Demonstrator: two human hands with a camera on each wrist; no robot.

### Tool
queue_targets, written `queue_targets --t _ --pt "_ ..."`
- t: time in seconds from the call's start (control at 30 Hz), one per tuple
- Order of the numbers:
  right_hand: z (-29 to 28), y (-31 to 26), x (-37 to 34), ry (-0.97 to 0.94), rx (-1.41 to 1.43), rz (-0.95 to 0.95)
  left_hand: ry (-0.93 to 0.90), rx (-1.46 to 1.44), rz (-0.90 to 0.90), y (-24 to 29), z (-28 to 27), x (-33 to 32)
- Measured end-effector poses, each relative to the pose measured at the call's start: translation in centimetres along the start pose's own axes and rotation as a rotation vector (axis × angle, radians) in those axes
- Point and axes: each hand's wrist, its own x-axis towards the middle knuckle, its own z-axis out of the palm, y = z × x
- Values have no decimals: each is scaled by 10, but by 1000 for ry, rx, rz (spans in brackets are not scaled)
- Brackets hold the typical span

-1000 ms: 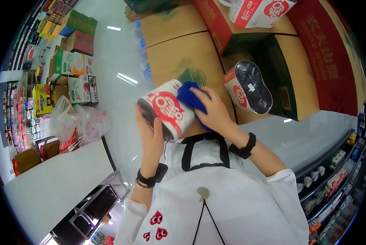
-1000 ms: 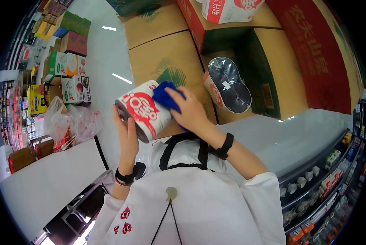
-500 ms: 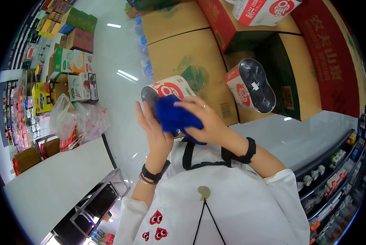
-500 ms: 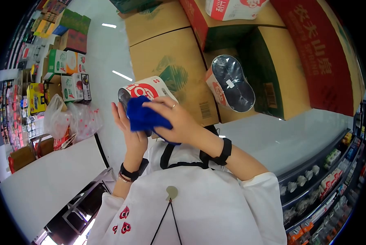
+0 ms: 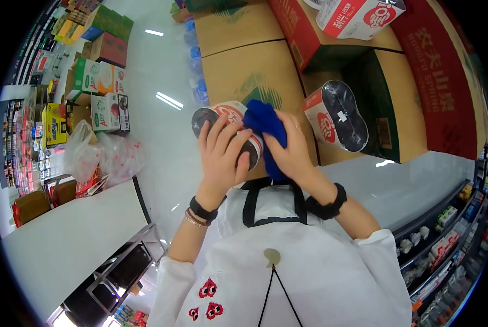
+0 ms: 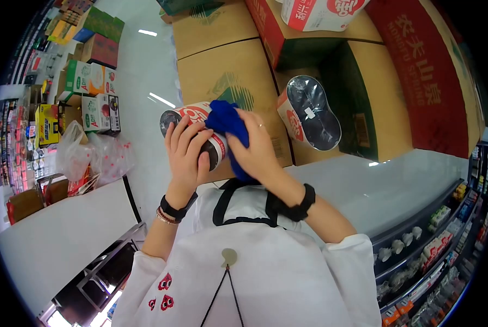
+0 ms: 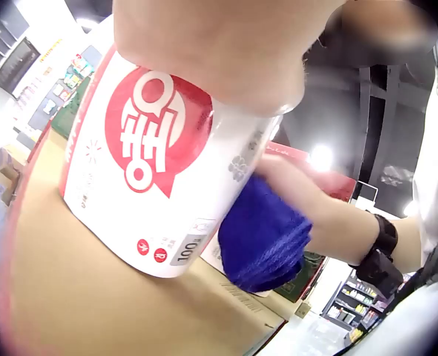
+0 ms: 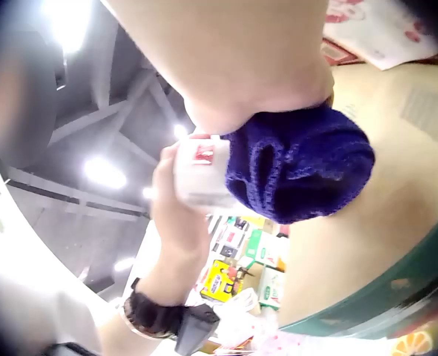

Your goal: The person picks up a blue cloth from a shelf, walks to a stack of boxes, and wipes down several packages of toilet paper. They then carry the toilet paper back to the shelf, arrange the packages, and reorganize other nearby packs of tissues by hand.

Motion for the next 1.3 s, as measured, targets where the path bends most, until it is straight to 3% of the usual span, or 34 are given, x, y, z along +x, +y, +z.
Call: queue_targets --t 0.1,0.23,0.27,0.4,0.5,0.57,0.67,0.77,0.83,0.87,0.9,0.97,1.03,1.1,1.13,1.17,1.23,1.3 --pt "-6 -31 -8 7 90 -141 134 -9 -72 -2 12 -2" --pt "-9 -37 -11 -101 110 -264 -14 19 -122 0 -2 -9" --pt "-8 -34 -10 -100 115 -263 -125 22 -107 -3 -13 -12" --pt "2 -13 -7 -192 170 -194 -233 41 -67 -2 -33 -18" --pt "8 -6 -11 -237 153 -172 -186 186 61 -21 -30 -37" --pt "13 2 -13 -253 158 -173 -151 155 34 -19 -32 -43" --pt "14 22 -6 -189 26 -264 -90 111 11 -13 -33 -42" --pt "5 32 11 5 -69 -85 12 76 -32 -17 -36 -43" --pt "-11 25 18 69 -45 -56 125 -201 -321 -23 -38 -45" --pt "-16 20 19 115 1 -95 233 -589 -546 -19 -34 -45" --pt "-20 12 19 115 0 -96 234 -591 -546 -20 -31 -50" --pt "-26 -5 13 105 170 -36 358 -1054 -759 -27 -16 -66" --pt "-32 -23 11 61 52 -219 367 -1225 -746 -18 2 -66" --pt "-31 -42 6 33 71 -252 238 -1479 -851 -13 13 -66" --pt "-34 -50 6 33 71 -250 37 -1246 -839 -31 22 -84" --pt "-36 -56 6 -32 30 -272 -35 -1182 -750 -35 21 -81" --pt "-37 -59 7 -96 -14 -293 -156 -1122 -836 -39 9 -82" --pt "-34 -59 8 -183 15 -295 -192 -998 -775 -50 2 -88"
